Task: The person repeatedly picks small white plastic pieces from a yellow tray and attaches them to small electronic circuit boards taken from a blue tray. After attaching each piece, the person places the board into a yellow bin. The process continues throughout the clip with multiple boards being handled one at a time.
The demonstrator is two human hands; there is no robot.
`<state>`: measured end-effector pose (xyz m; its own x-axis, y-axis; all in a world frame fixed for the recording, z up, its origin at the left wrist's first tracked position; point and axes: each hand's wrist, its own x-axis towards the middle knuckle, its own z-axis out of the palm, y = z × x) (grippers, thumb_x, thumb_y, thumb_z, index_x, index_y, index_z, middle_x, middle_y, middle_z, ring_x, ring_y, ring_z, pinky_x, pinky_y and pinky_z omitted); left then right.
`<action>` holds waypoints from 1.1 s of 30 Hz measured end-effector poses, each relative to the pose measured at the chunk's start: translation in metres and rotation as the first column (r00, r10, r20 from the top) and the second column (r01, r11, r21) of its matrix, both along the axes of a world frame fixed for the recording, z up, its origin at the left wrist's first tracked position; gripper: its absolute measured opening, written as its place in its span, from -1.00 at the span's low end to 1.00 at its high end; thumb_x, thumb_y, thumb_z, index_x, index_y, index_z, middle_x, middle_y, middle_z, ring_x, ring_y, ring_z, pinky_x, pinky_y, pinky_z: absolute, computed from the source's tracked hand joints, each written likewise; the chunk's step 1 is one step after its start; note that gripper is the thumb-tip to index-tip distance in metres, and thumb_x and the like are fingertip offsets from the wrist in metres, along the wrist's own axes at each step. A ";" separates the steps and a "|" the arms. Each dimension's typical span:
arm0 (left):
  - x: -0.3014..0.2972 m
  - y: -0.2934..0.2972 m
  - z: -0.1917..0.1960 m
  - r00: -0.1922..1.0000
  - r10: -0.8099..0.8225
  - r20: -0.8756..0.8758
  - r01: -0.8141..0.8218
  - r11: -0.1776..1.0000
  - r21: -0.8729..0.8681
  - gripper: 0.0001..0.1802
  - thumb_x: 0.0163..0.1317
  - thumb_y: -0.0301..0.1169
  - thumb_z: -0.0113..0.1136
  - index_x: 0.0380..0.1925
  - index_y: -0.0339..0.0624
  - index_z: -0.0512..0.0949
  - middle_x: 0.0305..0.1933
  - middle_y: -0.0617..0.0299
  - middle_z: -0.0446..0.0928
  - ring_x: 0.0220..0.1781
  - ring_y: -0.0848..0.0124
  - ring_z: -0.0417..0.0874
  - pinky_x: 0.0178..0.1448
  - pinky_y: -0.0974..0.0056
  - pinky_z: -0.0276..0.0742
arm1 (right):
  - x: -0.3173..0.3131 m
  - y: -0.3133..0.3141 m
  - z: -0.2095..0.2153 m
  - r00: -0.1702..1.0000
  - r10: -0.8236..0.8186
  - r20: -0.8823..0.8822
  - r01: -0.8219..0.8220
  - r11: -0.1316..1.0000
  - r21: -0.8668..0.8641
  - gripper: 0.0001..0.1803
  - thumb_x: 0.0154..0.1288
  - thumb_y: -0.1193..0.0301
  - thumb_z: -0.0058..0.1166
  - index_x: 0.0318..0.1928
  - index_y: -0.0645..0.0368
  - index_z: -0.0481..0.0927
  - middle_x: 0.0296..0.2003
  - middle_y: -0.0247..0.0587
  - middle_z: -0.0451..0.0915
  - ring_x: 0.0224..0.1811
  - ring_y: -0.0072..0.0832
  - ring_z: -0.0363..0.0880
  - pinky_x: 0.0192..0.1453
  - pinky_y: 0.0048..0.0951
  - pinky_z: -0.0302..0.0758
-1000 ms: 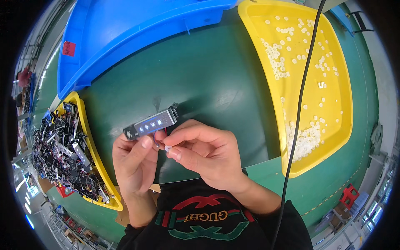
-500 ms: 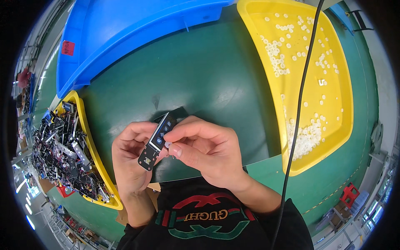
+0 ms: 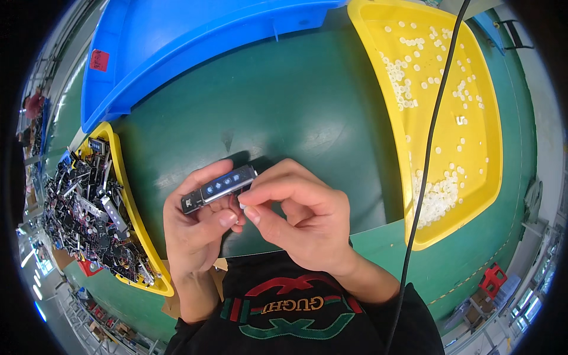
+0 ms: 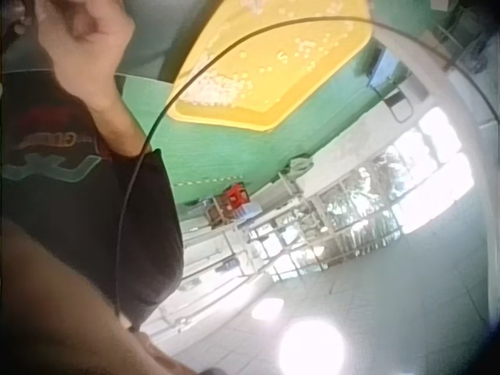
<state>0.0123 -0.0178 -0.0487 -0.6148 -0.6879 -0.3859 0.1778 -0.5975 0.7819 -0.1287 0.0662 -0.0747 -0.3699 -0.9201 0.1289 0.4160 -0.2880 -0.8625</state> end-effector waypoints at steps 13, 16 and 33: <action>-0.020 0.018 -0.008 0.923 0.279 -0.267 -0.315 0.943 -0.106 -0.46 0.04 -0.72 0.26 0.08 -0.47 0.35 -0.33 0.01 0.59 -0.28 0.37 0.63 -0.17 0.34 0.56 | 0.007 0.002 0.011 0.866 -0.235 -0.442 0.231 0.971 -0.065 -0.69 -0.10 0.80 0.21 -0.25 0.35 0.59 -0.34 -0.09 0.55 -0.38 -0.47 0.53 -0.38 -0.55 0.43; -0.021 0.020 -0.008 0.918 0.260 -0.300 -0.309 0.942 -0.129 -0.49 0.05 -0.72 0.24 0.05 -0.47 0.35 -0.32 -0.03 0.59 -0.26 0.34 0.64 -0.15 0.31 0.58 | 0.007 0.002 0.008 0.848 -0.275 -0.453 0.255 0.961 -0.106 -0.68 -0.10 0.80 0.21 -0.24 0.36 0.58 -0.34 -0.08 0.55 -0.38 -0.46 0.53 -0.38 -0.55 0.43; -0.014 0.019 -0.011 0.969 0.220 -0.114 -0.237 0.693 -0.681 -0.70 -0.05 -0.68 0.30 -0.28 -0.27 0.48 -0.41 0.12 0.60 -0.36 0.38 0.59 -0.23 0.34 0.46 | 0.007 0.006 0.010 0.864 -0.185 -0.469 0.212 0.977 0.004 -0.75 0.09 0.72 0.17 -0.17 0.32 0.62 -0.30 -0.12 0.55 -0.38 -0.51 0.53 -0.40 -0.57 0.45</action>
<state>-0.0015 0.0010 -0.0598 -0.4051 -0.8768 0.2591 0.2590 0.1617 0.9522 -0.1222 0.0725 -0.0645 -0.4555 -0.8440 0.2833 -0.0964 -0.2696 -0.9581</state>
